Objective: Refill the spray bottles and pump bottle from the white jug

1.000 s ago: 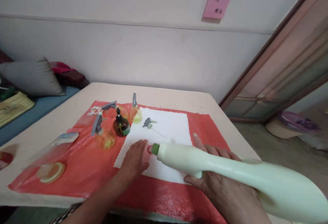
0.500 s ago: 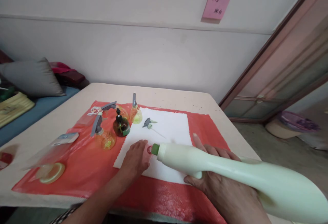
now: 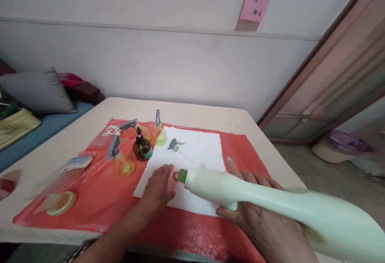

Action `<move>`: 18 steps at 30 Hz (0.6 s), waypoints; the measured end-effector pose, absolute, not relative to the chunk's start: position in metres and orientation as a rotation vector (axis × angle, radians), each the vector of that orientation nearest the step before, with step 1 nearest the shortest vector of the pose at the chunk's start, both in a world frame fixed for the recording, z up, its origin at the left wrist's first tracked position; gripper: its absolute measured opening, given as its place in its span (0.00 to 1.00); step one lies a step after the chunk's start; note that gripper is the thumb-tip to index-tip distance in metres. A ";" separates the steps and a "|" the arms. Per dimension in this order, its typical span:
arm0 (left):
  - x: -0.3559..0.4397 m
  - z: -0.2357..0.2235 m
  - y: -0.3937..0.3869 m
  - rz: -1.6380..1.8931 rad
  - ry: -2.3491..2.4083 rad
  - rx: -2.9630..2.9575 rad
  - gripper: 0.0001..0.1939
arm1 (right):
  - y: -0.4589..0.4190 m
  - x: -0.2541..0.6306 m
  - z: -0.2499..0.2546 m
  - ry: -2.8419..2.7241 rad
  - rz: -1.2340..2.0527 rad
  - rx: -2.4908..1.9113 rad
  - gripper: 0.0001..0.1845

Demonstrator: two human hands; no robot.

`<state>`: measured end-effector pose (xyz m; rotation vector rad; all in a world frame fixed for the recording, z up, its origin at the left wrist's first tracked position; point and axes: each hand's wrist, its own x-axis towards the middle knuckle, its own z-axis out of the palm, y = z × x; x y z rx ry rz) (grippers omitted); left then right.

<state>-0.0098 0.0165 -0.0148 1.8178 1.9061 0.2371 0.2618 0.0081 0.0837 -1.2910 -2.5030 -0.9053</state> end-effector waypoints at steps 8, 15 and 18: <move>-0.009 -0.013 0.017 0.223 1.918 1.814 0.44 | 0.008 0.263 0.081 -2.505 -0.883 -1.328 0.49; -0.009 -0.016 0.017 0.239 1.918 1.822 0.44 | 0.008 0.262 0.081 -2.478 -0.847 -1.327 0.47; -0.009 -0.017 0.016 0.245 1.918 1.823 0.44 | 0.008 0.262 0.082 -2.470 -0.855 -1.320 0.45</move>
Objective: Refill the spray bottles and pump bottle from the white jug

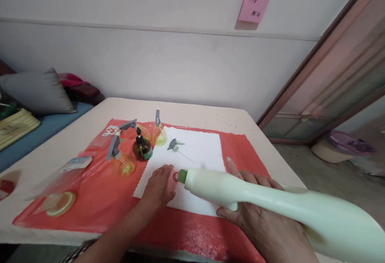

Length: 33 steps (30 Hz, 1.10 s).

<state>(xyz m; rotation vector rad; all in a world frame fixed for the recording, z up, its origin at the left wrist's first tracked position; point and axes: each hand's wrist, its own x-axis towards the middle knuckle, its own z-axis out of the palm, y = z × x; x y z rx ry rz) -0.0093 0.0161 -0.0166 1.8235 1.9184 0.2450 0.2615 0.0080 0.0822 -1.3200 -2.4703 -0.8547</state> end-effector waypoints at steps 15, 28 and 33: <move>-0.009 -0.015 0.015 0.250 1.918 1.841 0.43 | 0.008 0.260 0.086 -2.474 -0.964 -1.245 0.41; -0.008 -0.014 0.015 0.237 1.913 1.859 0.43 | 0.009 0.261 0.086 -2.476 -0.903 -1.250 0.43; -0.009 -0.015 0.014 0.257 1.907 1.858 0.42 | 0.009 0.265 0.083 -2.537 -0.967 -1.213 0.45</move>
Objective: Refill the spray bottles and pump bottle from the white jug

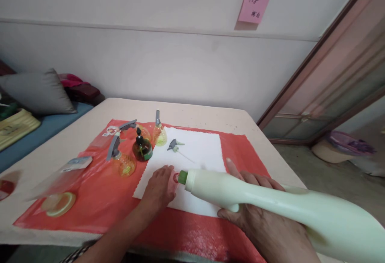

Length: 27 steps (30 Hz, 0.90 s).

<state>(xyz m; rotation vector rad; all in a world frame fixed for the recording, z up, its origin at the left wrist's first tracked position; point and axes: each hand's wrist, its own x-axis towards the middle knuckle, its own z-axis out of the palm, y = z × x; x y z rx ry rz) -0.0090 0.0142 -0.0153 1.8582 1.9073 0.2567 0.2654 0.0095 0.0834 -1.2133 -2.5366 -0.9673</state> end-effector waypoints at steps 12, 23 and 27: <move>-0.008 -0.011 0.015 0.215 1.914 1.853 0.42 | 0.008 0.264 0.084 -2.524 -0.960 -1.246 0.45; -0.008 -0.018 0.014 0.265 1.917 1.880 0.42 | 0.010 0.268 0.088 -2.575 -1.045 -1.185 0.48; -0.008 -0.018 0.014 0.263 1.915 1.858 0.43 | 0.008 0.267 0.086 -2.542 -1.048 -1.185 0.48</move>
